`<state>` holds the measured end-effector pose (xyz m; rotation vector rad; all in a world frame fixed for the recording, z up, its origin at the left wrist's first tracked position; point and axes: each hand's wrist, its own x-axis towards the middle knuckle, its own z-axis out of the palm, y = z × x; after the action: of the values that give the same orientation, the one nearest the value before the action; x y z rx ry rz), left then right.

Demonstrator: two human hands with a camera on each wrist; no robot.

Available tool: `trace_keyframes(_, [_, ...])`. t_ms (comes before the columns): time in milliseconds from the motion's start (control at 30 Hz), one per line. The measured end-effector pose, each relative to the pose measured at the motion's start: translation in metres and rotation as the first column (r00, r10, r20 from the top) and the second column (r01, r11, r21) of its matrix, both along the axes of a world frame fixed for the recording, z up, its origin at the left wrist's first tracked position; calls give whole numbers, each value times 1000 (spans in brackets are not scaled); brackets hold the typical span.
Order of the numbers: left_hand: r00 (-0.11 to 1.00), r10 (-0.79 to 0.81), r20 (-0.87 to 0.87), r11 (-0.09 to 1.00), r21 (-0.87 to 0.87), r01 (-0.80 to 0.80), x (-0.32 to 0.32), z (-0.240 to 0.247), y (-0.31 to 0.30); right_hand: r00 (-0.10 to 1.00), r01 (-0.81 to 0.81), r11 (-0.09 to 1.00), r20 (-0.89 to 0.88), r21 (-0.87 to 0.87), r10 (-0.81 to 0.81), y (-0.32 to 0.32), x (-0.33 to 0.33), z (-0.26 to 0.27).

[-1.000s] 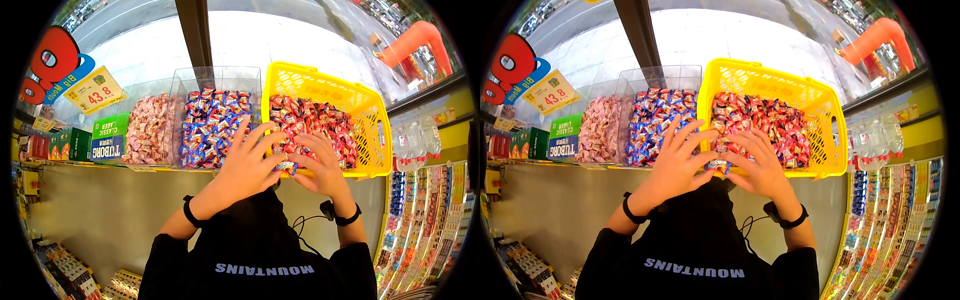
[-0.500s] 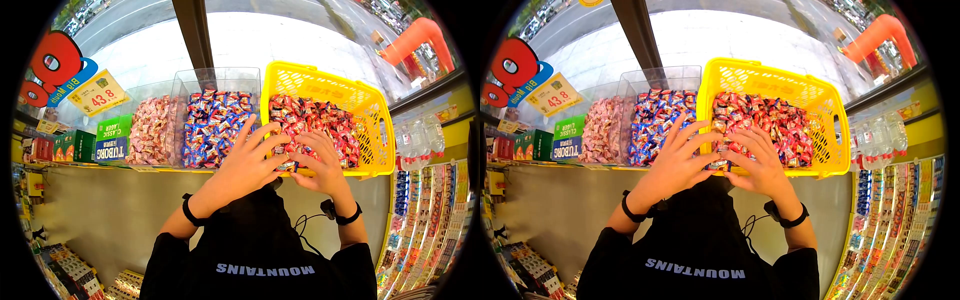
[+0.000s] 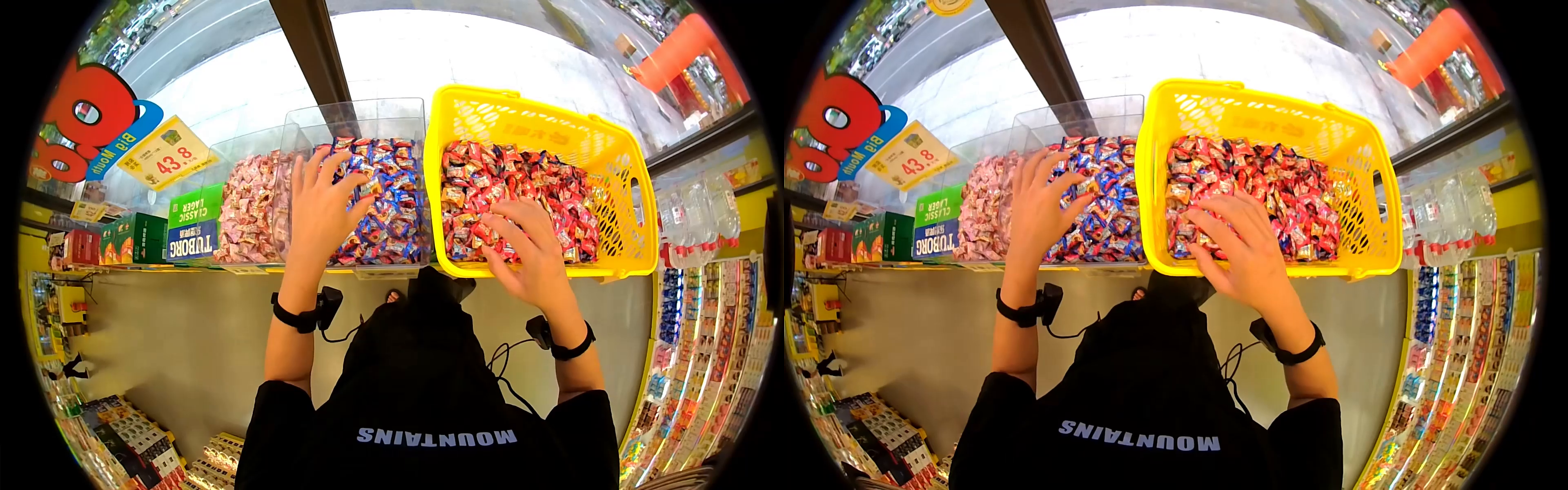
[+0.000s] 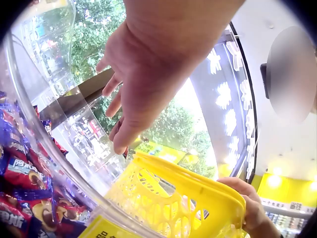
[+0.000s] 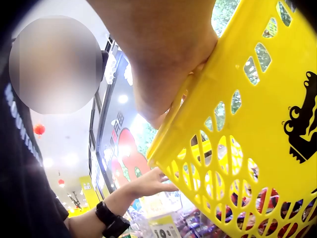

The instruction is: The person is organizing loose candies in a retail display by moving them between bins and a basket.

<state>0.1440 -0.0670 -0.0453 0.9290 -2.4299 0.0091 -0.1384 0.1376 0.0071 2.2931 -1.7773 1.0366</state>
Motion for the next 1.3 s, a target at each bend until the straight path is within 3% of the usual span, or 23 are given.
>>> trace_keyframes(233, [987, 157, -16, 981, -117, -158, -4, 7, -6, 1000, 24, 1000, -9, -14, -24, -1, 1, 0])
trace_keyframes(533, [989, -55, -141, 998, 19, 58, -37, 41, 51, 999, 32, 999, 17, -18, -32, 1, 1, -5])
trace_keyframes(700, [970, -196, -143, 974, 84, 210, -73, 56, 78, 1000, 6, 1000, 29, -22, -5, 0, -3, -6])
trace_keyframes(800, [972, -211, -108, 970, 102, 222, -94, 60, 88, 1000, 8, 1000, 9, -9, -8, 4, -7, 1])
trace_keyframes(967, [961, -264, -82, 956, 112, 272, -121, 76, 97, 996, 86, 996, -26, 19, -86, 33, -52, 17])
trace_keyframes(1300, [907, -412, 88, 906, -64, 418, -200, 167, 65, 944, 325, 946, -58, 9, -324, 90, -169, 22])
